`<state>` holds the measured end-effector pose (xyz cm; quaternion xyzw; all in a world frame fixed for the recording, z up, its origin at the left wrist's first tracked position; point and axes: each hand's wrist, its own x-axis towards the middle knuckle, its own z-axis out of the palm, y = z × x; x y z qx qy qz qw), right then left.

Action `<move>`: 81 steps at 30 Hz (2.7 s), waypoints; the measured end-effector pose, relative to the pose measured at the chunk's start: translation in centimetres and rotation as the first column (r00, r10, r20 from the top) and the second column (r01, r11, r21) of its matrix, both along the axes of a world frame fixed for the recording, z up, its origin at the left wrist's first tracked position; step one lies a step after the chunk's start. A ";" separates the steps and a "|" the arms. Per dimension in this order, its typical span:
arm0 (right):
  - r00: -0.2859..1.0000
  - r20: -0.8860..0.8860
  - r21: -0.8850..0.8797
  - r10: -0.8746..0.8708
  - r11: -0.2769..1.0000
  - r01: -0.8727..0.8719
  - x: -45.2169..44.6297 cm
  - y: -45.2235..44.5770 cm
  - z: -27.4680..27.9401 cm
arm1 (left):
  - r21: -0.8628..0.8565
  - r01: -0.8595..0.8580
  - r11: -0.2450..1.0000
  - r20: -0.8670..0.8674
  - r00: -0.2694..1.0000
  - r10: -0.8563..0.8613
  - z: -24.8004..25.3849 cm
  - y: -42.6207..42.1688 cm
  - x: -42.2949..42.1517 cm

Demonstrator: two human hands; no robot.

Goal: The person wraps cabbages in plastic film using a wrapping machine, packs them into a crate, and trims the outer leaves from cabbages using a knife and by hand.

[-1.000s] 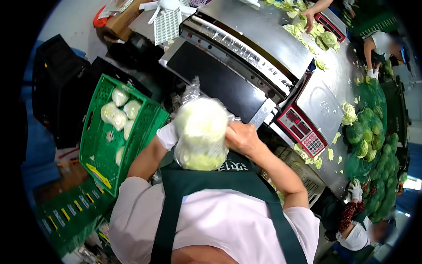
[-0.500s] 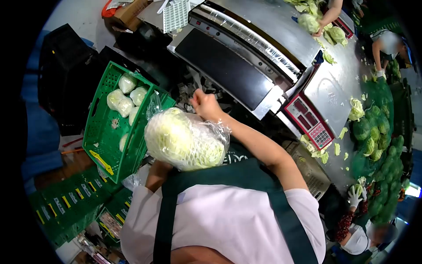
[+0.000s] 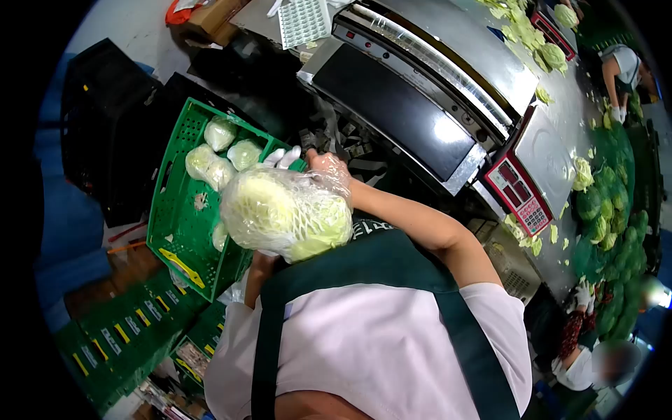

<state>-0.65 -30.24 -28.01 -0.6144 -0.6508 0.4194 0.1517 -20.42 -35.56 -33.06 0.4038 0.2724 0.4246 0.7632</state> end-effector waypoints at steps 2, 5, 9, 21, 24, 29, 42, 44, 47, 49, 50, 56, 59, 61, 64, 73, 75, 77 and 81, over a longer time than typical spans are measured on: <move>0.999 -0.040 -0.029 0.037 0.999 -0.038 -1.0 0.4 -1.1 | 0.034 0.004 0.999 -0.032 0.999 -0.003 -1.5 0.9 -0.1; 0.998 -0.037 0.188 0.052 0.981 -0.044 0.4 0.0 -2.1 | 0.079 0.028 0.997 -0.076 0.997 -0.022 -3.1 1.9 -0.5; 0.604 -0.715 -0.332 -0.352 0.931 0.149 6.6 0.3 3.4 | 0.143 0.073 0.987 -0.130 0.990 -0.054 -4.4 2.9 -0.6; 0.806 -0.487 0.214 -0.335 0.849 0.482 7.0 0.1 1.8 | -0.057 0.298 0.953 0.381 0.888 -0.255 4.0 3.4 3.5; 0.817 -0.538 -0.020 -0.208 0.972 0.234 1.9 -1.4 -3.2 | -0.108 0.181 0.977 0.077 0.982 -0.174 -3.0 3.0 -0.9; 0.692 -0.674 -0.461 -0.259 0.879 -0.120 0.8 -3.3 -7.1 | 0.000 0.188 0.982 0.021 0.982 -0.188 3.2 2.7 -0.4; 0.609 -0.788 -0.200 -0.093 0.974 -0.109 3.0 -5.9 5.2 | -0.244 -0.096 0.965 0.188 0.972 0.144 10.3 -1.8 0.4; 0.751 -0.660 -0.169 -0.025 0.979 -0.116 1.4 -5.4 5.6 | -0.075 -0.092 0.993 0.077 0.992 0.097 10.0 -2.2 -1.0; 0.739 -0.673 -0.169 0.019 0.969 -0.178 -2.1 -3.4 5.5 | -0.110 -0.220 0.969 -0.106 0.972 0.208 9.5 -2.5 -3.7; 0.732 -0.680 -0.167 0.035 0.965 -0.202 -5.4 -1.8 5.3 | -0.276 -0.341 0.898 -0.105 0.940 0.325 10.1 -1.5 -6.4; 0.776 -0.604 -0.059 0.178 0.962 -0.267 -7.1 -1.2 5.0 | -0.406 -0.340 0.848 -0.004 0.929 0.371 9.1 -1.1 -8.3; 0.873 -0.397 -0.069 0.284 0.939 -0.337 -9.3 -0.2 2.9 | -0.312 -0.733 0.605 -0.497 0.668 0.554 0.0 -0.8 -27.9; 0.924 -0.350 -0.226 0.155 0.943 -0.244 -7.2 -1.2 -0.1 | -0.056 -0.828 0.558 -0.748 0.405 0.526 -4.3 -2.2 -34.8; 0.949 -0.288 -0.325 0.126 0.920 -0.221 -6.1 -2.1 -1.0 | 0.060 -0.799 0.598 -0.897 0.219 0.383 -9.1 -4.4 -38.1; 0.960 -0.272 -0.371 0.067 0.913 -0.169 -5.2 -3.5 -2.2 | -0.051 -0.731 0.681 -0.970 0.198 0.139 -16.4 -7.5 -40.5; 0.981 -0.189 -0.232 -0.045 0.973 0.000 -2.5 -5.3 -1.6 | -0.283 -0.769 0.573 -0.921 0.384 0.059 -21.5 -0.9 -38.0; 0.969 -0.194 -0.211 -0.156 0.971 0.114 -0.6 -6.2 -1.7 | -0.106 -0.739 0.666 -0.970 0.223 0.093 -20.2 4.1 -35.4; 0.940 -0.173 -0.223 -0.293 0.941 0.253 2.1 -7.4 -0.7 | 0.112 -0.678 0.726 -0.980 0.047 0.195 -18.3 9.0 -32.4; 0.782 -0.156 -0.037 -0.603 0.795 0.606 9.3 -12.6 -0.8 | 0.480 -0.509 0.715 -0.869 -0.163 0.467 -13.8 17.3 -24.8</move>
